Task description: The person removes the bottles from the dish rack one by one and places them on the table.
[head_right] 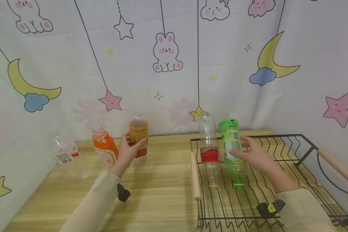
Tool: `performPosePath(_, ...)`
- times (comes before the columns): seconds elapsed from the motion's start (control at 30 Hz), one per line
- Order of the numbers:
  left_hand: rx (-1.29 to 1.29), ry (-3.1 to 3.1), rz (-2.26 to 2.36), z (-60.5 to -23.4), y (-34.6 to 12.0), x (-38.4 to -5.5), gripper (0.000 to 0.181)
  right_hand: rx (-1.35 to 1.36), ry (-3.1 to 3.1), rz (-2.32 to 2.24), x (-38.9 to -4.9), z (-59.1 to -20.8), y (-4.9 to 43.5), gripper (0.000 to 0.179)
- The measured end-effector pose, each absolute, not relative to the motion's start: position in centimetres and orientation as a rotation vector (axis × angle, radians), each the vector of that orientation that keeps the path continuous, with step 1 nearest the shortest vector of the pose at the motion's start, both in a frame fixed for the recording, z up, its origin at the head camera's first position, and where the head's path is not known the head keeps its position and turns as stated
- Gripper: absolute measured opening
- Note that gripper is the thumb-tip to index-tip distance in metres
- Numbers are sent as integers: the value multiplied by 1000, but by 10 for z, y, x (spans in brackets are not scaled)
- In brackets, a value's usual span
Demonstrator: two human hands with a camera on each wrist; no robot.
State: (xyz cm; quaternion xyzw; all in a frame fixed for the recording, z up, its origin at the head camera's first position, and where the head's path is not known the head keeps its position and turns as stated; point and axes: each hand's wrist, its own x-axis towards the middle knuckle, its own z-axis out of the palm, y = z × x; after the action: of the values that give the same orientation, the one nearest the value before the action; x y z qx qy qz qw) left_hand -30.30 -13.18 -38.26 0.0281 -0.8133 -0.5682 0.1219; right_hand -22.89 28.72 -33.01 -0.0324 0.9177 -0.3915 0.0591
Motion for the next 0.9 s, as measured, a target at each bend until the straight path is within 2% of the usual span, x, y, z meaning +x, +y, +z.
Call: performPosePath(0.9, 206, -2334, -1719, -407, -137, -310, 76, -115, 2707, -1232, -227, -336, 286, 98)
